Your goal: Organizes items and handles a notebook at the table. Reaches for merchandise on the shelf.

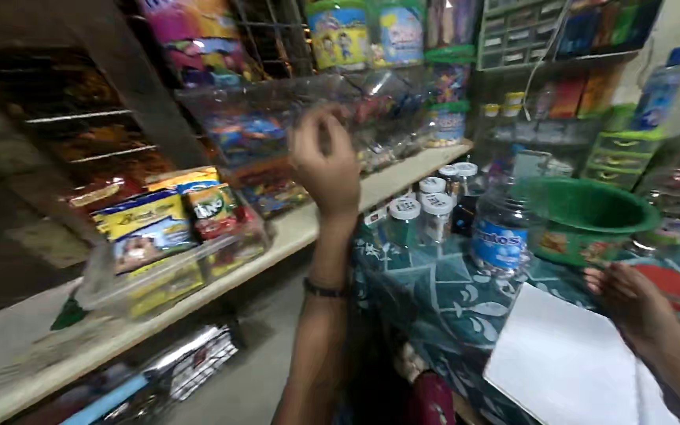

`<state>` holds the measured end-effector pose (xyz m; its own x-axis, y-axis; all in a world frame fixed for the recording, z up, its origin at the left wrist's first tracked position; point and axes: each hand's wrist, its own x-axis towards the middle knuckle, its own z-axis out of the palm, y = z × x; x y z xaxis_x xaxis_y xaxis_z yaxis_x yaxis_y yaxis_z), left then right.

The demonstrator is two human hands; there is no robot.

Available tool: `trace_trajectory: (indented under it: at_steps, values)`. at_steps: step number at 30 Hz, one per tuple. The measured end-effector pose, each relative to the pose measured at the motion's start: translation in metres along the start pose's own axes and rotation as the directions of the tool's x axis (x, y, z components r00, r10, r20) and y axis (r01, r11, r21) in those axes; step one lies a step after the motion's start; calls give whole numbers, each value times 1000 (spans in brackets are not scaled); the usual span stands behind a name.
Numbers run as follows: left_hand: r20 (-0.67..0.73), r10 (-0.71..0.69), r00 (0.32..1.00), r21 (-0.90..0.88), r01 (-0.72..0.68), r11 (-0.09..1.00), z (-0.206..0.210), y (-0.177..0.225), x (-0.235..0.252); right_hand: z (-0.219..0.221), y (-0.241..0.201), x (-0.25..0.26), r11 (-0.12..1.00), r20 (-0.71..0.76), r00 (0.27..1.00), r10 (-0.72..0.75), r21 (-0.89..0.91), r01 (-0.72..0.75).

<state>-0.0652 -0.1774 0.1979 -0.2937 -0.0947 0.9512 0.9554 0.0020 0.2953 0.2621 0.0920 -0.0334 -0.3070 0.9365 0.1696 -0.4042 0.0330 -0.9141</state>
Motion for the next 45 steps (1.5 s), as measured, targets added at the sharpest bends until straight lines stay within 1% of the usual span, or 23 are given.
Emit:
trace_trajectory:
  at_steps: [1, 3, 5, 6, 8, 10, 11, 13, 16, 18, 20, 22, 24, 30, 37, 40, 43, 45]
  values:
    - [-73, -28, 997, 124, 37, 992, -5, -3, 46, -2, 2, 1, 1000, -4, 1000, 9, -3, -9]
    - [-187, -152, 971, 355, 211, 911, -7, -19, 126, -3, 3, 1, 999, -17, 999, 35, -25, -35]
    - [-164, -292, 942, 453, 335, 826, -7, -54, 177, -1, 2, 1, 997, -37, 998, 48, -53, -49]
    - [-141, -354, 924, 481, 377, 792, -9, -73, 190, -1, 1, 2, 997, -44, 998, 46, -55, -49]
    - [-80, -461, 884, 563, 421, 711, -16, -98, 193, -2, 2, 1, 997, -16, 999, 50, -57, -51]
    - [-47, -492, 869, 619, 412, 669, -22, -102, 191, 0, 1, -2, 995, 3, 998, 68, -72, -68]
    - [-37, -501, 865, 625, 411, 664, -24, -102, 194, 1, -1, -3, 994, 9, 997, 70, -82, -70]
    - [10, -526, 851, 610, 411, 677, -34, -115, 210, -4, 1, -1, 995, 4, 998, 69, -70, -69]
    - [170, -526, 833, 546, 365, 755, -58, -158, 236, -7, 1, 1, 995, 3, 997, 78, -58, -78]
    - [291, -528, 798, 517, 333, 788, -81, -155, 233, -5, 0, 0, 993, 11, 996, 91, -77, -90]
    - [394, -514, 762, 528, 270, 805, -99, -135, 226, -4, -1, -1, 992, 18, 996, 88, -93, -86]
    - [443, -527, 725, 539, 254, 803, -105, -116, 223, -7, 0, -2, 993, 33, 996, 80, -89, -77]
    - [447, -546, 708, 547, 267, 793, -105, -106, 221, -7, 0, -2, 993, 34, 996, 84, -82, -81]
    - [415, -536, 735, 560, 257, 787, -98, -111, 227, -1, -4, -4, 992, 35, 994, 103, -82, -100]
    - [252, -524, 813, 523, 341, 781, -68, -136, 227, -3, -10, -2, 987, 70, 985, 160, -40, -157]
    - [268, -497, 825, 493, 326, 807, -70, -147, 229, -5, -9, 1, 984, 102, 980, 174, -45, -170]
    - [290, -478, 829, 434, 331, 838, -76, -143, 226, -9, -5, 6, 987, 141, 977, 161, -28, -158]
    - [278, -487, 828, 420, 351, 837, -73, -143, 226, -3, -10, 1, 985, 124, 979, 159, -83, -149]
